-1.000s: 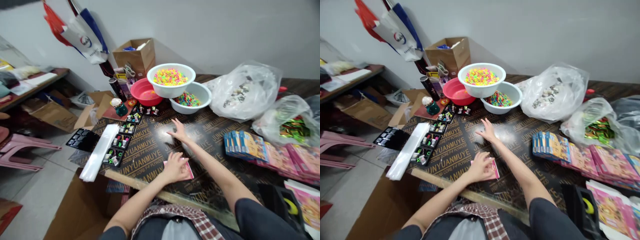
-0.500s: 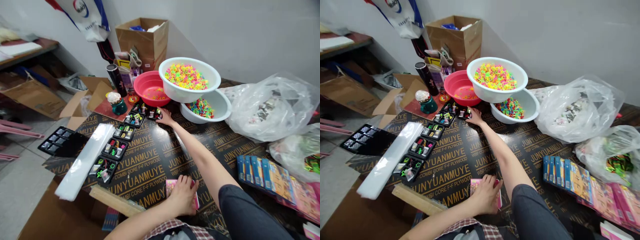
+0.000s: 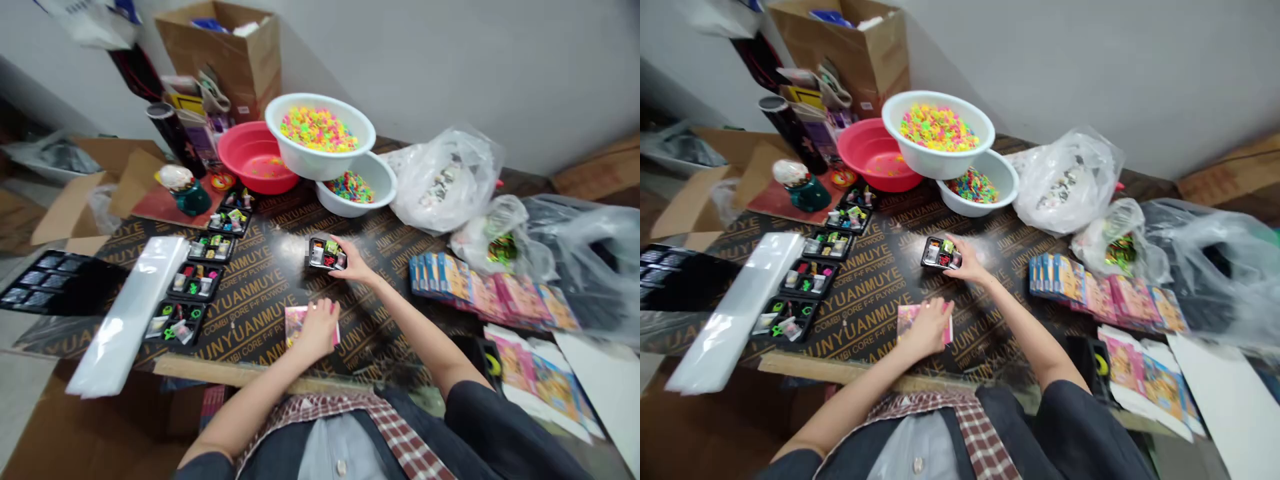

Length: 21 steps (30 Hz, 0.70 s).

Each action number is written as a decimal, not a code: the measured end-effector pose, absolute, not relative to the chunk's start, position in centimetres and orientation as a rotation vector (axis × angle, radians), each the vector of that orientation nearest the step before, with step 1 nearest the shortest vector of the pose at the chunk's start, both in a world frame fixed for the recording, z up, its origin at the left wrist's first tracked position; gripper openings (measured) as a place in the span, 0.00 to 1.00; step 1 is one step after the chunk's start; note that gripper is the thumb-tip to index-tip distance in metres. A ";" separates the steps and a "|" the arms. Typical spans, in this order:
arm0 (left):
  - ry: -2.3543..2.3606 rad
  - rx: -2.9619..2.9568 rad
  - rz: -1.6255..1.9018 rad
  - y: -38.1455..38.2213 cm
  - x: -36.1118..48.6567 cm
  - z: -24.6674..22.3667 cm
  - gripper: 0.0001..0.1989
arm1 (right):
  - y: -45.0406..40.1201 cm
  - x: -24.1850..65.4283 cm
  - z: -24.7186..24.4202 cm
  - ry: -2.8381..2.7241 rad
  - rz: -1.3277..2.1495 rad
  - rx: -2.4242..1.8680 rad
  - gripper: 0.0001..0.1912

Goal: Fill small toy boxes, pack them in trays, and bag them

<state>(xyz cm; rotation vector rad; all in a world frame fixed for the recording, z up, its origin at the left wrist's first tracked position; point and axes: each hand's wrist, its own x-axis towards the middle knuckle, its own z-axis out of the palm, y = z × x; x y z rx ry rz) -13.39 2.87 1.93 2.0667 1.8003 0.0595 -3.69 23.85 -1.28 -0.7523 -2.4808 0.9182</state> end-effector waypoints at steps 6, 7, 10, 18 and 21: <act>1.832 2.124 0.304 1.6 -15.9 1.0 0.41 | 16.1 7.7 0.3 -2.454 0.871 -0.942 0.49; 1.812 2.114 0.369 1.7 -16.0 0.9 0.40 | 14.9 8.9 0.6 -2.450 0.863 -0.965 0.49; 1.686 2.097 0.613 1.9 -15.5 0.6 0.38 | 11.9 11.5 1.2 -2.445 0.819 -1.010 0.48; 1.389 2.038 0.968 2.6 -10.8 -0.1 0.44 | 8.0 15.2 2.4 -2.413 0.798 -1.031 0.49; 1.368 2.031 0.916 3.0 -9.4 -0.3 0.53 | 7.1 16.4 2.5 -2.443 0.769 -0.991 0.48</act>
